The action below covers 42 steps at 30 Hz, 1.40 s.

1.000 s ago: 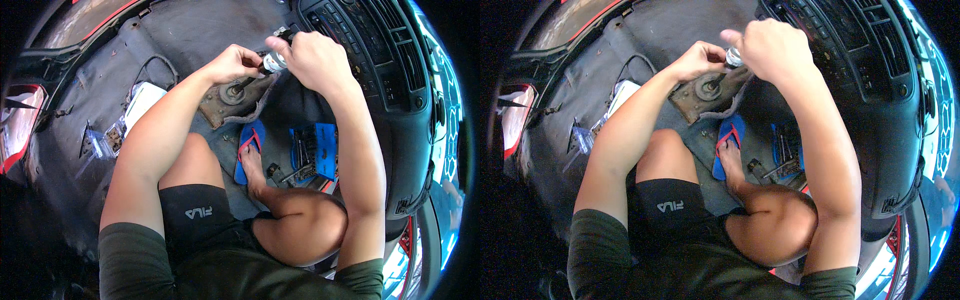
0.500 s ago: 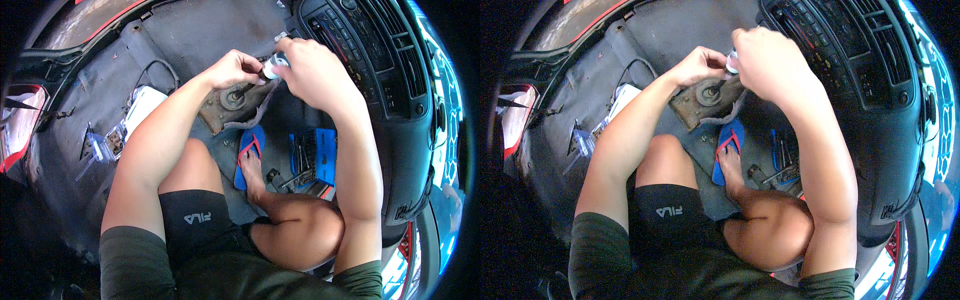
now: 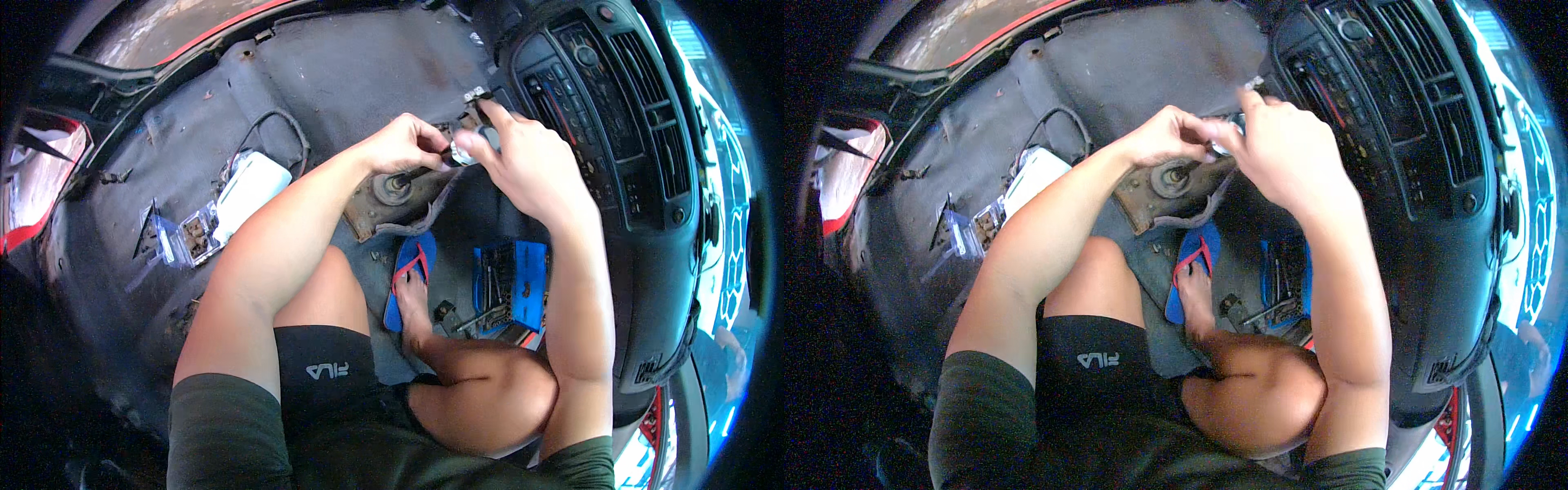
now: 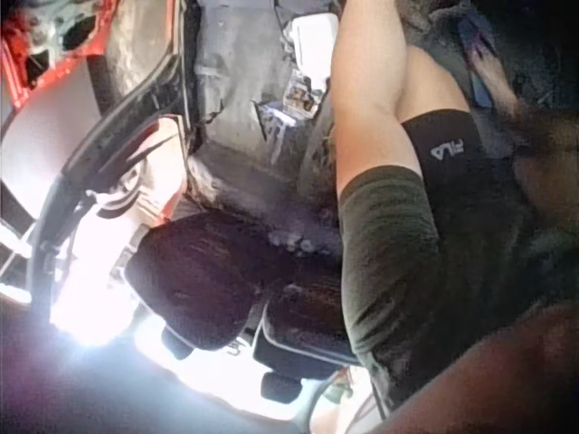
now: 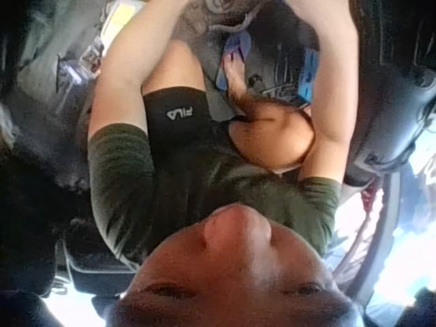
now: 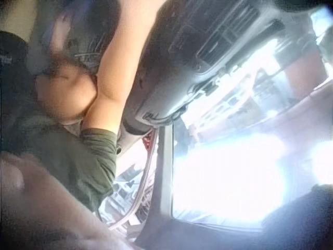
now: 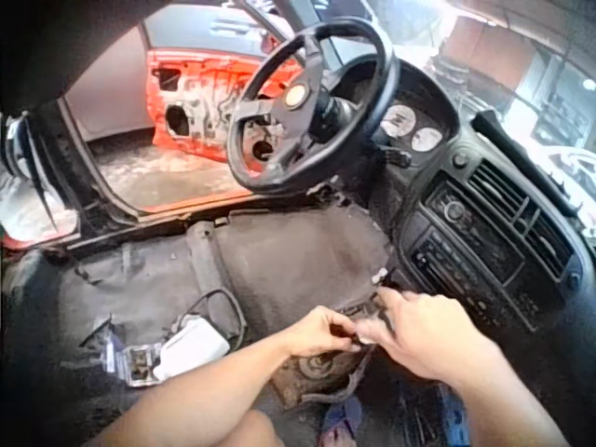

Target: The person works inside a car's passenger footwell, using a screwdriver to remove screws and detach interior trim panels. They handle various small components and wires, placing removed parts on the floor mat. The person also uses a spray bottle and wipes surfaces while continuing to disassemble the area.

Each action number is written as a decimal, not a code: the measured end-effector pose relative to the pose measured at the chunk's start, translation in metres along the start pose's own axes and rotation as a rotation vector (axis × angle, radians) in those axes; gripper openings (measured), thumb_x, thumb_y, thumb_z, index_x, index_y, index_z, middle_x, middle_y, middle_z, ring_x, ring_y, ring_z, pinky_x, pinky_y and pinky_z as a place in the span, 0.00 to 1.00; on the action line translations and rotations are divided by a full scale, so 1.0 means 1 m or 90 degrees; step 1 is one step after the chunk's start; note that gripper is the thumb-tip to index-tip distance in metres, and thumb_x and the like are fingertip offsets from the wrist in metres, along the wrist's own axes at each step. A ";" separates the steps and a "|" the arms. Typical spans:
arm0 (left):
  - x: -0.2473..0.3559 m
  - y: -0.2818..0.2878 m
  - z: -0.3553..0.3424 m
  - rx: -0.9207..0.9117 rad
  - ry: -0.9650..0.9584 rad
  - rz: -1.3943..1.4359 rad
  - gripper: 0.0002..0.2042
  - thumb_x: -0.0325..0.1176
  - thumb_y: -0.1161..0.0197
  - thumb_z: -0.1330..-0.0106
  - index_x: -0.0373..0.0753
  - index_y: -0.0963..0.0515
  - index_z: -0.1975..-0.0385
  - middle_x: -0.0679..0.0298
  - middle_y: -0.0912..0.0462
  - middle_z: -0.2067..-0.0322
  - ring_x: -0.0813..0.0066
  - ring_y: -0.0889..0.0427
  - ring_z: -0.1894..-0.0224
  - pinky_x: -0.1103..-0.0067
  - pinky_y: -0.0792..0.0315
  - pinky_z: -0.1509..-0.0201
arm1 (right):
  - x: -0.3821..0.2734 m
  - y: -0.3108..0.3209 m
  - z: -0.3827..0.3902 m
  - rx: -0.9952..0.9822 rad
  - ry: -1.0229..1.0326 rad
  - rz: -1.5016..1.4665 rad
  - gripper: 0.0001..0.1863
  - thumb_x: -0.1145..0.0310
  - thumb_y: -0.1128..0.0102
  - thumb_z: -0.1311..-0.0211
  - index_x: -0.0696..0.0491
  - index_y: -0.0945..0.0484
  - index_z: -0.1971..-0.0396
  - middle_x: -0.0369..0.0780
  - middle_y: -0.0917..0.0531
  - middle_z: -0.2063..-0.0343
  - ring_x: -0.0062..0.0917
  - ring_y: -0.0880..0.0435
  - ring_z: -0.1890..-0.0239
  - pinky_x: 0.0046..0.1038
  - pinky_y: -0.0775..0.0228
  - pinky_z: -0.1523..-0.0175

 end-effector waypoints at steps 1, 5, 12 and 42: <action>0.004 -0.002 -0.002 -0.017 -0.001 -0.045 0.14 0.21 0.23 0.45 0.33 0.12 0.58 0.66 0.10 0.64 0.83 0.17 0.61 0.79 0.22 0.49 | 0.003 0.008 0.005 0.032 0.144 -0.071 0.22 0.56 0.38 0.30 0.58 0.23 0.47 0.55 0.16 0.53 0.49 0.13 0.53 0.45 0.19 0.50; 0.008 -0.011 -0.006 -0.017 -0.014 0.000 0.11 0.21 0.26 0.44 0.33 0.11 0.61 0.67 0.10 0.64 0.83 0.17 0.61 0.79 0.22 0.50 | 0.000 0.004 -0.008 -0.112 0.012 0.019 0.19 0.64 0.33 0.35 0.58 0.22 0.49 0.54 0.16 0.53 0.49 0.14 0.51 0.45 0.20 0.47; -0.002 -0.010 0.007 0.042 -0.012 0.020 0.10 0.21 0.23 0.47 0.32 0.12 0.64 0.67 0.12 0.67 0.81 0.17 0.62 0.78 0.22 0.51 | -0.010 0.010 -0.002 -0.095 0.080 -0.104 0.19 0.70 0.28 0.42 0.58 0.20 0.52 0.53 0.16 0.56 0.50 0.15 0.52 0.46 0.23 0.46; 0.098 -0.077 0.124 -0.053 0.399 -0.860 0.21 0.40 0.27 0.39 0.35 0.17 0.49 0.45 0.13 0.54 0.43 0.15 0.51 0.60 0.23 0.45 | 0.024 -0.418 0.459 0.010 -0.880 -0.433 0.18 0.57 0.36 0.36 0.53 0.19 0.53 0.51 0.13 0.64 0.48 0.14 0.58 0.51 0.31 0.41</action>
Point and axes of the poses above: each hand's wrist, its own z-axis away from the middle knuckle, its own y-axis out of the back of the hand, x = y × z, the point moved 1 cm from there along -z, towards the middle knuckle
